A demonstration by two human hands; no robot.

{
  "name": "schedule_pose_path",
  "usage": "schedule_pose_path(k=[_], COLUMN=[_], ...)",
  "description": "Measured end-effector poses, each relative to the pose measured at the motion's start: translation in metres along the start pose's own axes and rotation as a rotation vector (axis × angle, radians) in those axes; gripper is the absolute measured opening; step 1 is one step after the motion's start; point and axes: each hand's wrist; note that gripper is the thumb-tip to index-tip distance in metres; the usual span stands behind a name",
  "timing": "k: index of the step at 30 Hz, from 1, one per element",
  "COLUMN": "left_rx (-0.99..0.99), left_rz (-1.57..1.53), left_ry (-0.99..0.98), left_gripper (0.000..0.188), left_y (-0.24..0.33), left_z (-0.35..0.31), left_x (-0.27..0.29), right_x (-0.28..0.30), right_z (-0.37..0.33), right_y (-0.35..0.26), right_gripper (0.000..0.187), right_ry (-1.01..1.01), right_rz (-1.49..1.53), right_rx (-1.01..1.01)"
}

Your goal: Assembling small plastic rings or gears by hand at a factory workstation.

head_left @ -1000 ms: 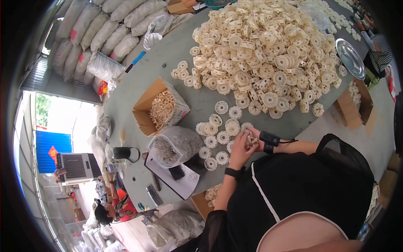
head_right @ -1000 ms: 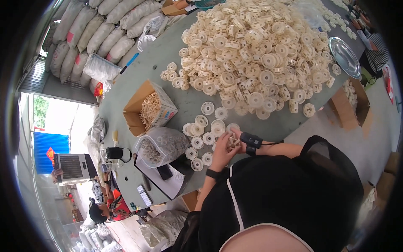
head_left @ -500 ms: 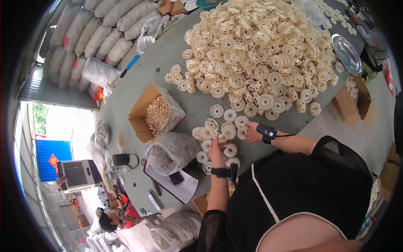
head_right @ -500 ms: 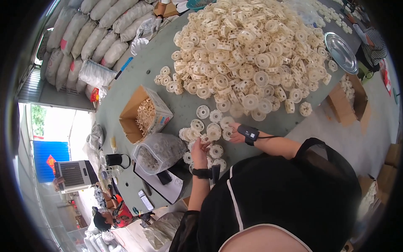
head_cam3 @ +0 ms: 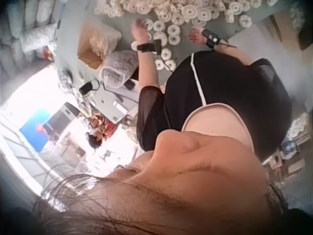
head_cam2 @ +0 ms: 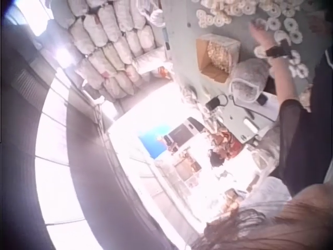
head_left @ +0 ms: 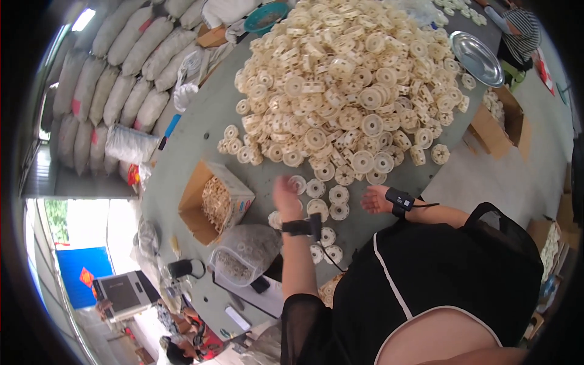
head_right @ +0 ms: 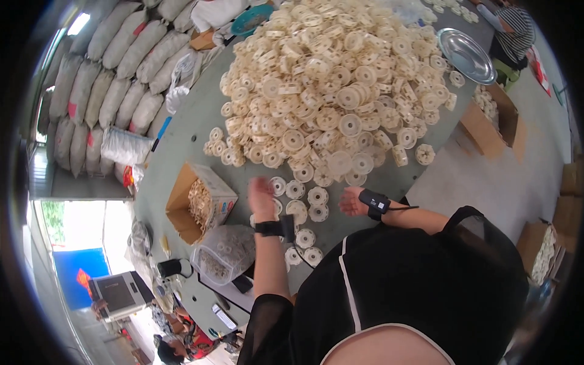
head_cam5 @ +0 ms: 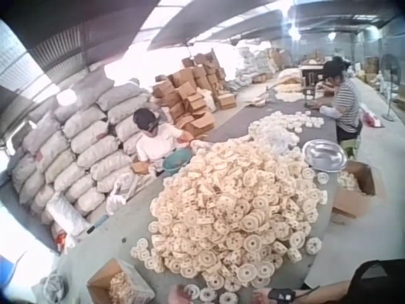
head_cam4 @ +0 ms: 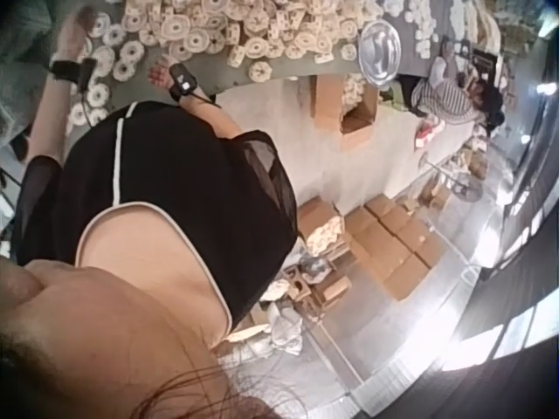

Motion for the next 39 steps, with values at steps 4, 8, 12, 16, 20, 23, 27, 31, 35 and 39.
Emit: schedule_pose_path(k=[4, 8, 12, 16, 20, 23, 27, 31, 35, 39], left_rx=[-0.419, -1.109, -0.715, 0.018, 0.241, -0.187, -0.511, -0.334, -0.182, -0.221], left_rz=[1.082, 1.613, 1.261, 0.651, 0.479, 1.007, 1.084, 0.930, 0.751, 0.834], left_ry=[-0.348, -0.595, -0.449, -0.415, -0.455, -0.320, -0.306, -0.308, -0.287, -0.160], left_gripper=[0.043, 0.044, 0.041, 0.032, 0.029, 0.031, 0.040, 0.040, 0.033, 0.028], left_y=[-0.083, -0.097, -0.100, -0.071, -0.076, -0.085, -0.070, -0.070, -0.063, -0.062], left_z=[-0.043, -0.063, -0.056, -0.077, -0.107, -0.119, -0.136, -0.138, -0.145, -0.157], left_x=[-0.084, -0.128, -0.117, -0.097, -0.084, -0.060, -0.055, -0.029, -0.021, -0.020], right_x=[0.015, 0.026, 0.027, 0.002, 0.008, -0.047, -0.052, -0.061, -0.064, -0.080], right_z=[-0.018, -0.032, -0.035, -0.042, -0.004, -0.052, -0.039, -0.035, -0.033, -0.046], right_y=[-0.013, -0.021, -0.026, -0.030, -0.009, -0.022, -0.005, 0.008, 0.014, 0.022], right_gripper=[0.044, 0.047, 0.048, 0.049, 0.047, 0.046, 0.041, 0.041, 0.044, 0.047], right_ry=[0.071, 0.090, 0.120, -0.040, -0.262, -0.320, -0.099, -0.087, -0.089, -0.017], right_rz=[0.041, 0.088, 0.045, 0.048, -0.276, 0.060, -0.161, -0.283, -0.457, -0.602], right_rx=[0.074, 0.103, 0.126, 0.134, 0.498, 0.040, 0.116, 0.141, 0.149, 0.349])
Point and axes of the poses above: each hand's wrist, its own z-axis towards the middle knuckle, its own x-axis out of the back of the hand, y = z × x, and after that the axes turned 3 degrees about y, right-handed
